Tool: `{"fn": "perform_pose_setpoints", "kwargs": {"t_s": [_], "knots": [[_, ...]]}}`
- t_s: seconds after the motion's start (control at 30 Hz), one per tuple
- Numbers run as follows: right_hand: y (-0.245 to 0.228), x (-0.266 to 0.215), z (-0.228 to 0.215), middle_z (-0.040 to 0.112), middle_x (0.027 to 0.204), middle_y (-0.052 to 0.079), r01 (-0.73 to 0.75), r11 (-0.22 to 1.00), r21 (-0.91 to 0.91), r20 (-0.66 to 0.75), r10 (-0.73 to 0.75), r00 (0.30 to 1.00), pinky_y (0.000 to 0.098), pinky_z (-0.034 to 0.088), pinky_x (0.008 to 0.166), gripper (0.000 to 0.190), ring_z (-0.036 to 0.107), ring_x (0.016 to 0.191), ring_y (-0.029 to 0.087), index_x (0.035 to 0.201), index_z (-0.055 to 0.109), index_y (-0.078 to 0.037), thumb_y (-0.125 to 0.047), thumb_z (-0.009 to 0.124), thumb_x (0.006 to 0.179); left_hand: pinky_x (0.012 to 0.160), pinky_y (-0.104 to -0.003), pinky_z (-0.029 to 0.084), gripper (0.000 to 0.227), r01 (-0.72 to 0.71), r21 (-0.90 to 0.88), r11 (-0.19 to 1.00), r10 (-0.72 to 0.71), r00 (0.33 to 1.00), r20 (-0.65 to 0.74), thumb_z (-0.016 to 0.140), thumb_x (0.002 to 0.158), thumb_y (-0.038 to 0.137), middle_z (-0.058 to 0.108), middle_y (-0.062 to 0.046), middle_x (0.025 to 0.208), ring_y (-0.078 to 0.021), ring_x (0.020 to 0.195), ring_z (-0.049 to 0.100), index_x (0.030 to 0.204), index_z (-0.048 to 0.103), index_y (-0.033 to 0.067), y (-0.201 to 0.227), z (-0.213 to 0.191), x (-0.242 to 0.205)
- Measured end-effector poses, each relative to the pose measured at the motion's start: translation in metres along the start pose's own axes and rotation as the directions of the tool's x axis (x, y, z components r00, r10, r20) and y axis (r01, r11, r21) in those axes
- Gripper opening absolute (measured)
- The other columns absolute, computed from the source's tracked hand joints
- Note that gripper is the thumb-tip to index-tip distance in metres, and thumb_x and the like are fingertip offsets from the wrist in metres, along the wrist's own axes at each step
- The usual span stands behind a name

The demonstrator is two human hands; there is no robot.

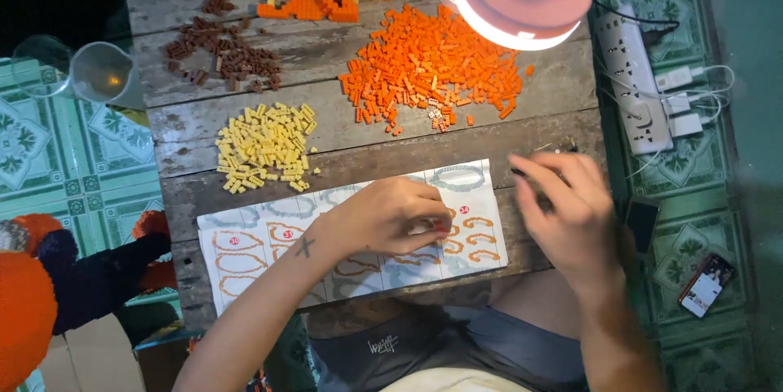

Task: Assembling small plastic toy blocks onto a template to create a pattern on a wooden table.

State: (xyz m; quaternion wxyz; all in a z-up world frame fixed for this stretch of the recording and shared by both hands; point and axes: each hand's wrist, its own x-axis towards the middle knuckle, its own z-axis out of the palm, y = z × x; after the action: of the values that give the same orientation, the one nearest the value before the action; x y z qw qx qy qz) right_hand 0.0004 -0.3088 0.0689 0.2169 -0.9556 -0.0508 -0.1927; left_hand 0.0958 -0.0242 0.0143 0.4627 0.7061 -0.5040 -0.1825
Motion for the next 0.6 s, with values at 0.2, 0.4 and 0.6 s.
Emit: {"fn": "perform_pose_setpoints", "kwargs": {"t_s": [0.2, 0.4, 0.6], "knots": [[-0.014, 0.067, 0.046, 0.075, 0.103, 0.008, 0.204, 0.979, -0.028, 0.178, -0.196, 0.964, 0.0453, 0.062, 0.084, 0.020, 0.075, 0.098, 0.034, 0.117, 0.085, -0.012, -0.010, 0.088, 0.098, 0.074, -0.035, 0.056, 0.014, -0.109, 0.071, 0.992, 0.112, 0.993, -0.044, 0.087, 0.089, 0.020, 0.076, 0.001, 0.088, -0.0263, 0.080, 0.076, 0.101, 0.079, 0.0203, -0.024, 0.013, -0.004], [-0.039, 0.104, 0.084, 0.073, 0.104, 0.008, 0.263, 0.964, 0.049, 0.295, -0.265, 0.918, 0.0506, 0.062, 0.076, 0.005, 0.074, 0.099, 0.038, 0.106, 0.078, -0.012, -0.015, 0.081, 0.104, 0.072, -0.038, 0.053, 0.011, -0.166, 0.172, 0.971, 0.178, 0.983, -0.054, 0.083, 0.092, 0.024, 0.069, -0.001, 0.083, -0.0277, 0.077, 0.072, 0.101, 0.076, 0.0211, -0.021, 0.013, 0.000], [-0.057, 0.110, 0.111, 0.075, 0.101, 0.004, 0.145, 0.987, -0.071, 0.388, -0.107, 0.916, 0.0487, 0.066, 0.077, 0.017, 0.077, 0.099, 0.032, 0.103, 0.085, -0.017, -0.033, 0.086, 0.097, 0.072, -0.041, 0.056, 0.010, -0.165, 0.126, 0.978, 0.176, 0.981, -0.081, 0.083, 0.092, 0.021, 0.069, -0.005, 0.077, -0.0326, 0.071, 0.072, 0.101, 0.080, 0.0189, -0.019, 0.012, -0.002]]}}
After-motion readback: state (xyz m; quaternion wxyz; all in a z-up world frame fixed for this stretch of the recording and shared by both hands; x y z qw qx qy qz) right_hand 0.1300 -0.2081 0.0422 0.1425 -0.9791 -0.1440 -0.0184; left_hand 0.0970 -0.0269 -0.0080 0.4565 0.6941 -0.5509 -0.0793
